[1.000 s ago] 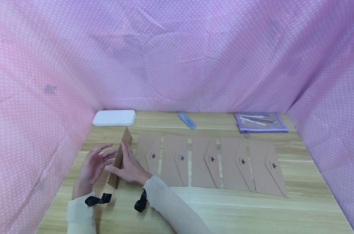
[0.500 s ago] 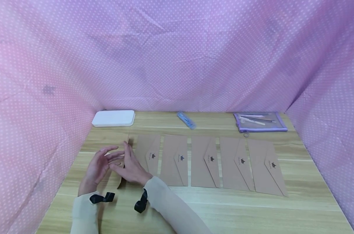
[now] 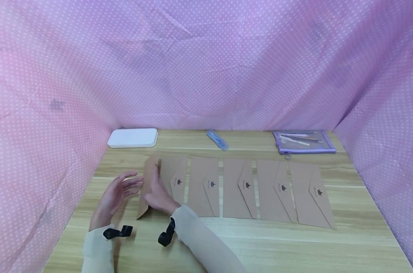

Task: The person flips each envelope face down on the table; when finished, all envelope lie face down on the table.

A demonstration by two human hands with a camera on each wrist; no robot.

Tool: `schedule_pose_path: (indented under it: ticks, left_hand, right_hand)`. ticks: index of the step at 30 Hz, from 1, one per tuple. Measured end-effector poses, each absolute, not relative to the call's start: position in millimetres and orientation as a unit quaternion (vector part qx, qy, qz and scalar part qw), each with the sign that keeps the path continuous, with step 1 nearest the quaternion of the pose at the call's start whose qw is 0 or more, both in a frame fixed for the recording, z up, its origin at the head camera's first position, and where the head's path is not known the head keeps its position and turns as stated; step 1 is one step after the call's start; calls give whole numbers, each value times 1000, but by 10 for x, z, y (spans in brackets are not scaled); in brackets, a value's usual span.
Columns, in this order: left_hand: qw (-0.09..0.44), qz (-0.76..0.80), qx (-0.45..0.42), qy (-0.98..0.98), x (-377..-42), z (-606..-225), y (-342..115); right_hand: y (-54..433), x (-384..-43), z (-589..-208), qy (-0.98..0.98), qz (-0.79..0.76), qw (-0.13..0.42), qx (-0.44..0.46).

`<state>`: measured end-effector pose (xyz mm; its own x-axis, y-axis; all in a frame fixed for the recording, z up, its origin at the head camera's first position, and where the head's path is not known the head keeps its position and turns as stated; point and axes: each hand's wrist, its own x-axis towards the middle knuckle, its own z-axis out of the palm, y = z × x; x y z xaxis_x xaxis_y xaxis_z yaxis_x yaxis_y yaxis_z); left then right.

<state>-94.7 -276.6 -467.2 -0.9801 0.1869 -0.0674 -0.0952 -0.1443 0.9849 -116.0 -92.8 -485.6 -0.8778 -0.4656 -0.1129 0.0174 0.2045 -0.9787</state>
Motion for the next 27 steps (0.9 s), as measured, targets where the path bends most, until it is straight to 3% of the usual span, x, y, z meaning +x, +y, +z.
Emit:
schedule_pose_path:
  ticks: [10, 21, 27]
  left_hand:
    - [79, 682, -159, 710, -736, -4688, -2758]
    - [51, 804, -150, 574, -436, -4862, -2654]
    - [30, 884, -76, 460, -331, -5018, -2594]
  right_hand:
    - [-888, -1180, -4835, 735, -636, 191, -135]
    - [-857, -1218, -4804, 711, -662, 191, -139]
    - [-834, -1232, -4792, 678, -694, 201, -136]
